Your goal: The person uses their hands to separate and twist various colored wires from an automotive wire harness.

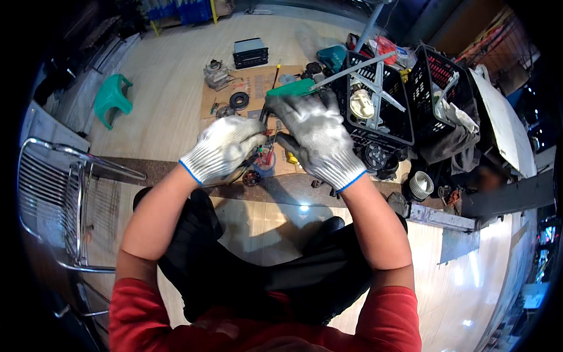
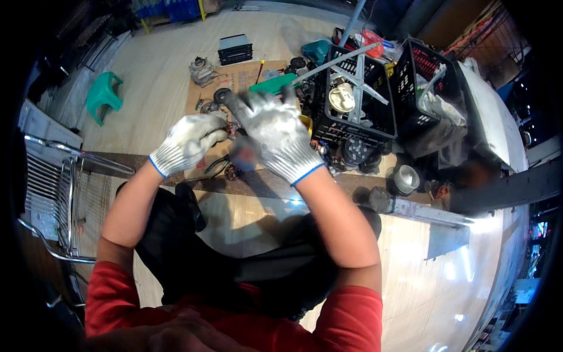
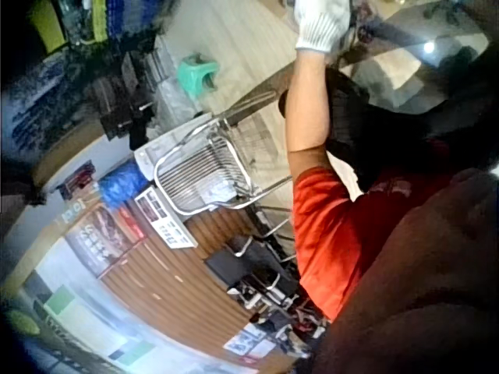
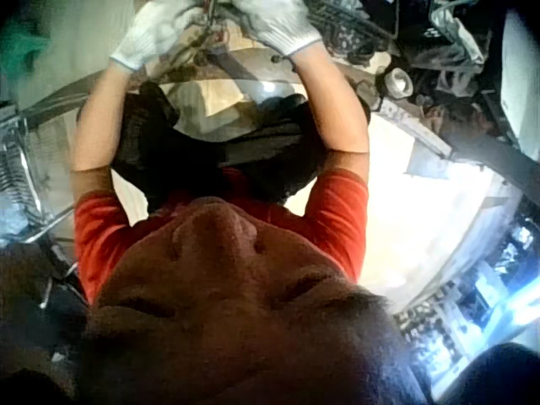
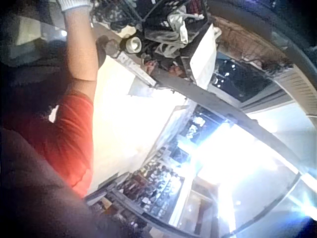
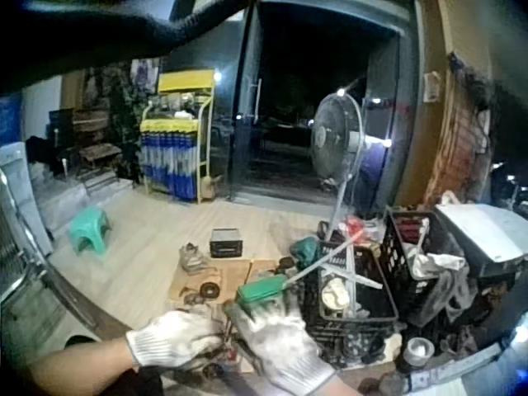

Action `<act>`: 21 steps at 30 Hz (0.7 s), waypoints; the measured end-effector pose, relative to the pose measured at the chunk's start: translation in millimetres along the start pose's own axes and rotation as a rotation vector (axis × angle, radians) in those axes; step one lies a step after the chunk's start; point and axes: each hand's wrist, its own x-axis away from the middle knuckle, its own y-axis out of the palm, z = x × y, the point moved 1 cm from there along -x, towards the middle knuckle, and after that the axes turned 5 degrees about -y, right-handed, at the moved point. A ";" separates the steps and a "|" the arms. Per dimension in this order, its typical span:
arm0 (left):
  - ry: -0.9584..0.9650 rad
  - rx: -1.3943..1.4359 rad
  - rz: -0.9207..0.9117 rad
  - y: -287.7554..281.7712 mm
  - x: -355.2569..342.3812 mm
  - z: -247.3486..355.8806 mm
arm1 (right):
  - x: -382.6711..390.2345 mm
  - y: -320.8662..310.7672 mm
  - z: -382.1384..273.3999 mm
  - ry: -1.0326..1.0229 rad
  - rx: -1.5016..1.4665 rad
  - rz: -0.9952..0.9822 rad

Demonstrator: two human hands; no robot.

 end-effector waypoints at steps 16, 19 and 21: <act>-0.138 0.123 -0.106 2.9 -10.2 -7.8 | 26.3 47.4 18.9 0.021 -0.239 0.040; -0.129 0.118 -0.052 6.0 -9.7 -2.7 | 31.0 48.9 16.4 -0.030 -0.180 0.033; -0.075 0.019 -0.058 8.7 -9.2 1.6 | 31.8 46.3 16.9 -0.015 -0.195 0.021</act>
